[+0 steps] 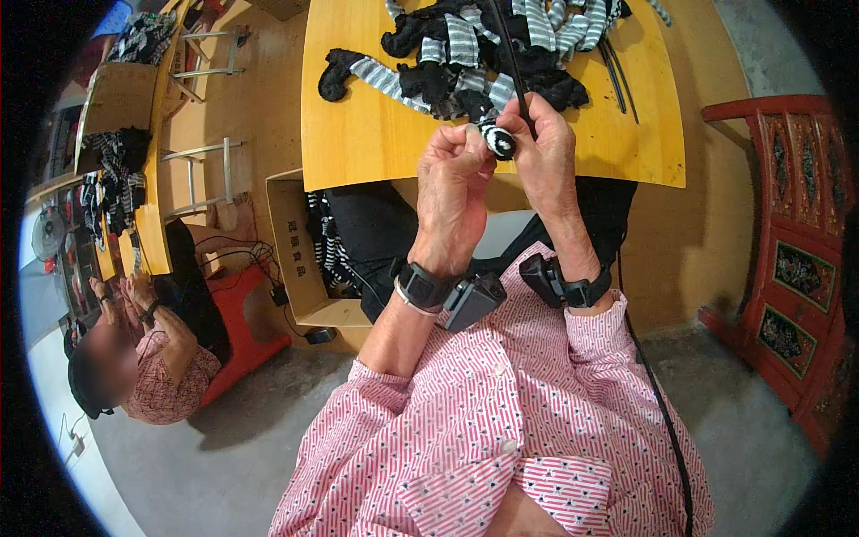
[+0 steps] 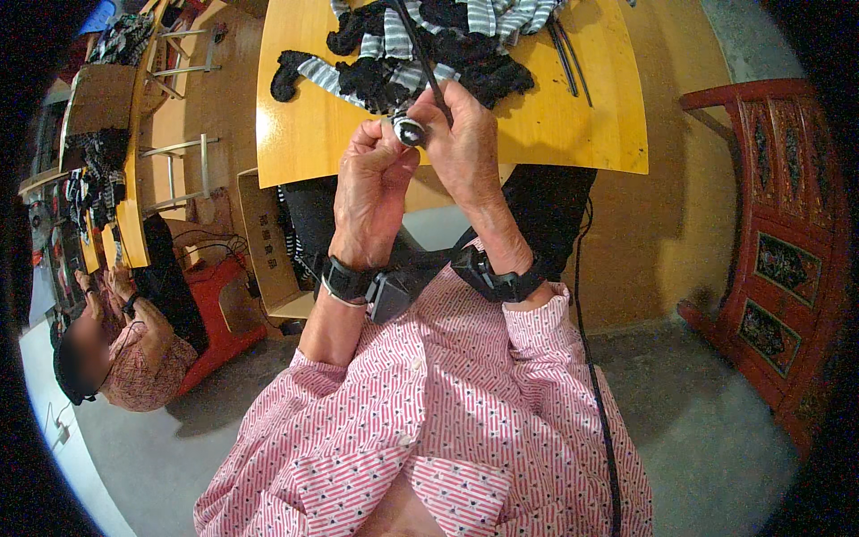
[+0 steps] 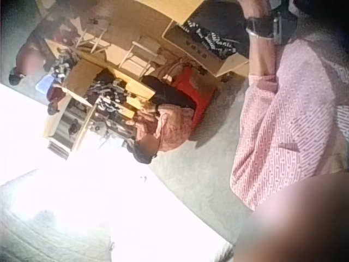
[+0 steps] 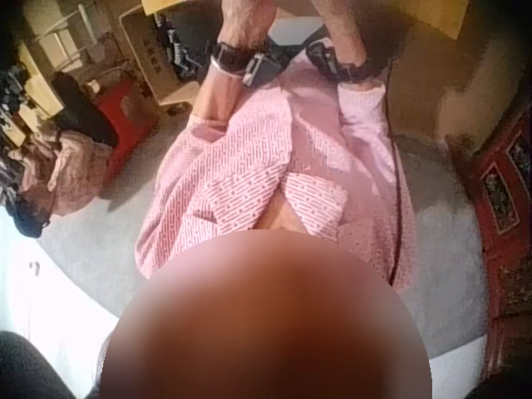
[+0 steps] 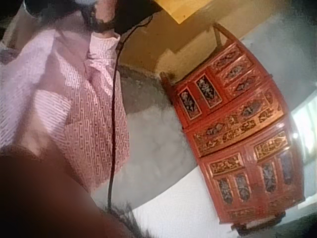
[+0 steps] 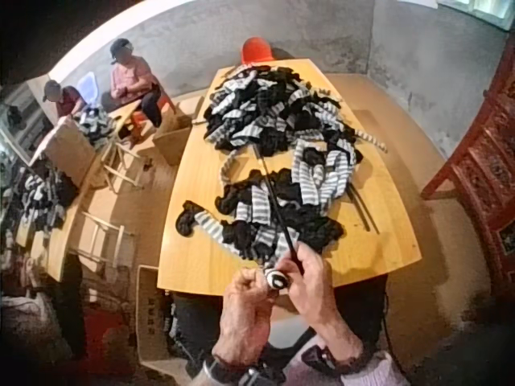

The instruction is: The recorder is wrapping pieces of striped fabric around black rods at a workstation.

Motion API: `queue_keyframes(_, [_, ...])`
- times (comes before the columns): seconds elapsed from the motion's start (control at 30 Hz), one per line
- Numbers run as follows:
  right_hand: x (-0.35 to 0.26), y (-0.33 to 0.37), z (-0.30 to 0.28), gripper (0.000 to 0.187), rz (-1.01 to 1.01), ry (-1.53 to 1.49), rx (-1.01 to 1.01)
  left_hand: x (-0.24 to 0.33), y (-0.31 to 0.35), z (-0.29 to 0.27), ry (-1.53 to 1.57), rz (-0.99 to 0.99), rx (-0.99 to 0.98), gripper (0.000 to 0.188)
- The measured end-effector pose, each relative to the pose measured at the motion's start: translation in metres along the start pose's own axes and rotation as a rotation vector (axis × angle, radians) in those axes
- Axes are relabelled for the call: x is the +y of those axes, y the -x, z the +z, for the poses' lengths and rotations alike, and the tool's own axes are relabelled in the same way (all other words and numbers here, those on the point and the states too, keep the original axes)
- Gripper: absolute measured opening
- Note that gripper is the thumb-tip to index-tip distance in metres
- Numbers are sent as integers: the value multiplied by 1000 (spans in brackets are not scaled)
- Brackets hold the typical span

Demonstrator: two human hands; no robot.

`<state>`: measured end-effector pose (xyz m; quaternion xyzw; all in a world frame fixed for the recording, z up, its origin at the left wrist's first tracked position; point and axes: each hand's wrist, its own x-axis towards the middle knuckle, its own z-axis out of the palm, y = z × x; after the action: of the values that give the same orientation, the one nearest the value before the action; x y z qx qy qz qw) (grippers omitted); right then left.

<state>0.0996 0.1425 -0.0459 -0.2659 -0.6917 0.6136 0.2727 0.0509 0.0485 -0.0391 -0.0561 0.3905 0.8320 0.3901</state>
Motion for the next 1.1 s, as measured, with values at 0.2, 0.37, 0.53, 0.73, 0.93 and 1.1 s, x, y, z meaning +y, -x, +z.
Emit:
queue_keyframes(0.2, [9, -2, -6, 7, 15, -261, -48, 7, -6, -4, -74, -42, -223, 16])
queue_keyframes(0.37, [1, -3, -8, 9, 56, -300, -106, 18, -8, -5, -104, -77, -343, 18])
queue_keyframes(0.53, [-4, -5, -10, 14, 52, -339, -159, 36, -5, 0, -254, -80, -448, 20])
queue_keyframes(0.73, [-9, -5, -6, 16, 23, -298, -24, 30, 2, 1, -615, 346, -364, 34])
queue_keyframes(0.93, [-12, -3, -1, 18, -46, -44, -45, 38, -4, 0, -1128, 750, -393, 29])
queue_keyframes(1.1, [-29, -4, -1, 12, 147, -289, -132, 34, -11, -7, -502, 377, -312, 20])
